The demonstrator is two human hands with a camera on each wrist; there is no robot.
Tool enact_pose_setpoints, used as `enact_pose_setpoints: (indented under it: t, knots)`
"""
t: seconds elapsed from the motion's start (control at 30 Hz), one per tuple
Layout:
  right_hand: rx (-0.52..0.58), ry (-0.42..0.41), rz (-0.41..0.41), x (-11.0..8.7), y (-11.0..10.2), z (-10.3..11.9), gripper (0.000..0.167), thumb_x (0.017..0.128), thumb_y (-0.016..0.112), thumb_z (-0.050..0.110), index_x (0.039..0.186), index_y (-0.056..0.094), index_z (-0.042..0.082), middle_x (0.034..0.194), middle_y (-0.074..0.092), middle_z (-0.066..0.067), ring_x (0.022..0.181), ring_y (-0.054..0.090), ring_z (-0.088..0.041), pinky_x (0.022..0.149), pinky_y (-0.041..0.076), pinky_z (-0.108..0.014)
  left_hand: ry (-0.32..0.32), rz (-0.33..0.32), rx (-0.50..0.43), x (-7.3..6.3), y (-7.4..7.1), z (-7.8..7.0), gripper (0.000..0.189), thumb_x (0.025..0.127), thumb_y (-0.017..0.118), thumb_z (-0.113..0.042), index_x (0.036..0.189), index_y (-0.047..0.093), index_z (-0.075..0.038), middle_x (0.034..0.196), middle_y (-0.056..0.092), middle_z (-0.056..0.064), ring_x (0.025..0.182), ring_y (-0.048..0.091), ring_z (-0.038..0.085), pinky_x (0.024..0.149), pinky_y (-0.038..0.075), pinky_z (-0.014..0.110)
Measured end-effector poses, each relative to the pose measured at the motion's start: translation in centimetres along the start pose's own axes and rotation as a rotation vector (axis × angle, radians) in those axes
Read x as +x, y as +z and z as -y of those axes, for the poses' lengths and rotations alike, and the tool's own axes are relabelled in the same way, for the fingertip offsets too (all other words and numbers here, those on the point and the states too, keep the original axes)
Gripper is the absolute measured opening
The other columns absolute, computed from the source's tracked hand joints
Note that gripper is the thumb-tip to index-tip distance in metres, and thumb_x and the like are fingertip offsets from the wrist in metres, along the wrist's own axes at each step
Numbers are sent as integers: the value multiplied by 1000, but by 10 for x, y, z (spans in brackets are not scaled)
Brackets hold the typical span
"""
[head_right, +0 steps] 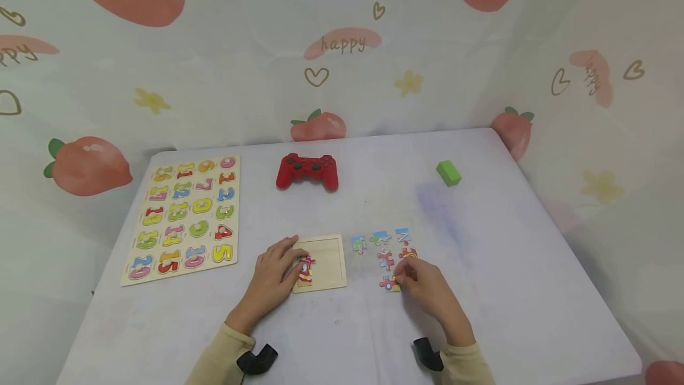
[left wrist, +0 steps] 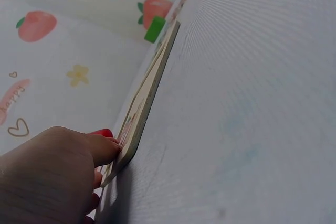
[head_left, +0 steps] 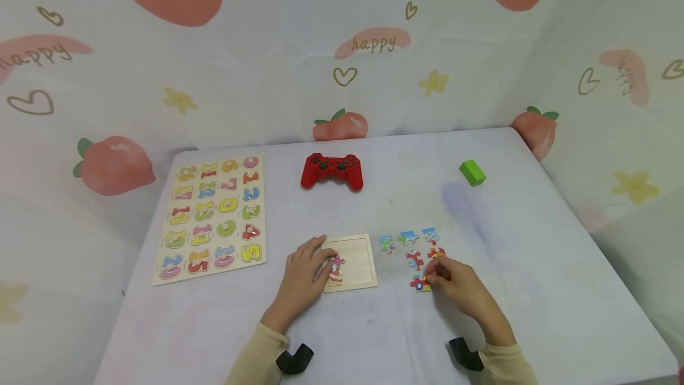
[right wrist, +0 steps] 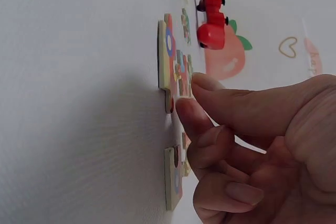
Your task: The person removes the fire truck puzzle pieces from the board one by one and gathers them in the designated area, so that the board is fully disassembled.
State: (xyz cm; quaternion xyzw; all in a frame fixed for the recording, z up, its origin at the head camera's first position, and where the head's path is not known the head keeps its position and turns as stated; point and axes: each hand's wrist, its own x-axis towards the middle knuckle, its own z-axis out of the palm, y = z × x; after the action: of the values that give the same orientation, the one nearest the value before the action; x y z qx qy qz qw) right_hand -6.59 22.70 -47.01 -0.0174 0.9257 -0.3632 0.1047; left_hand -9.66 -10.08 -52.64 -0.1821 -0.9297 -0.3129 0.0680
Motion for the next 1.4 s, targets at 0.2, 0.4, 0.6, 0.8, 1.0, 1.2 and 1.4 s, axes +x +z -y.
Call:
enact_pose_setpoints:
  t: [0.2,0.4,0.6,0.8,1.0,1.2,1.4]
  knots:
    - [-14,-20,-30,-2,3,0,20,80,76,9,95,62,10,83,58,2,75,50,-12,65,43,-23,15,0,4,0,1,2,20,95,58,-24,114,65,-26,143,47,3,134,39,25,98,35,52]
    - [-36,-38,-44,-4,6,2,24,78,77,8,96,62,9,86,58,1,78,53,-12,69,47,-25,29,3,-3,0,0,1,21,95,57,-20,115,64,-24,143,47,5,134,38,26,97,35,52]
    - [-24,-77,-70,-2,10,9,19,80,74,6,95,63,8,76,52,5,67,47,-6,60,43,-22,24,10,-7,-1,-1,2,23,94,58,-16,115,64,-24,144,46,5,135,38,27,98,34,53]
    - [-22,-95,-35,5,19,24,16,82,72,6,94,62,9,75,52,6,61,45,-5,57,40,-22,16,11,-24,-1,-1,2,24,94,58,-18,115,64,-26,144,46,5,135,37,27,98,33,53]
    - [-29,-178,10,17,40,53,15,83,72,9,94,63,9,78,54,6,66,47,-7,61,42,-22,14,-4,-22,-1,-1,3,26,92,61,-19,117,63,-23,144,47,4,135,38,26,97,34,52]
    - [-85,-287,64,32,71,84,24,86,70,15,107,62,7,86,56,4,70,49,-8,62,44,-23,27,-2,-29,-1,-2,6,26,92,62,-23,118,62,-19,143,48,3,134,39,25,96,36,51]
    - [-148,-334,78,48,93,101,30,88,70,18,113,60,7,89,54,0,72,50,-11,64,45,-25,52,34,-71,1,-4,11,30,91,64,-25,120,61,-19,144,46,4,135,37,25,96,35,50]
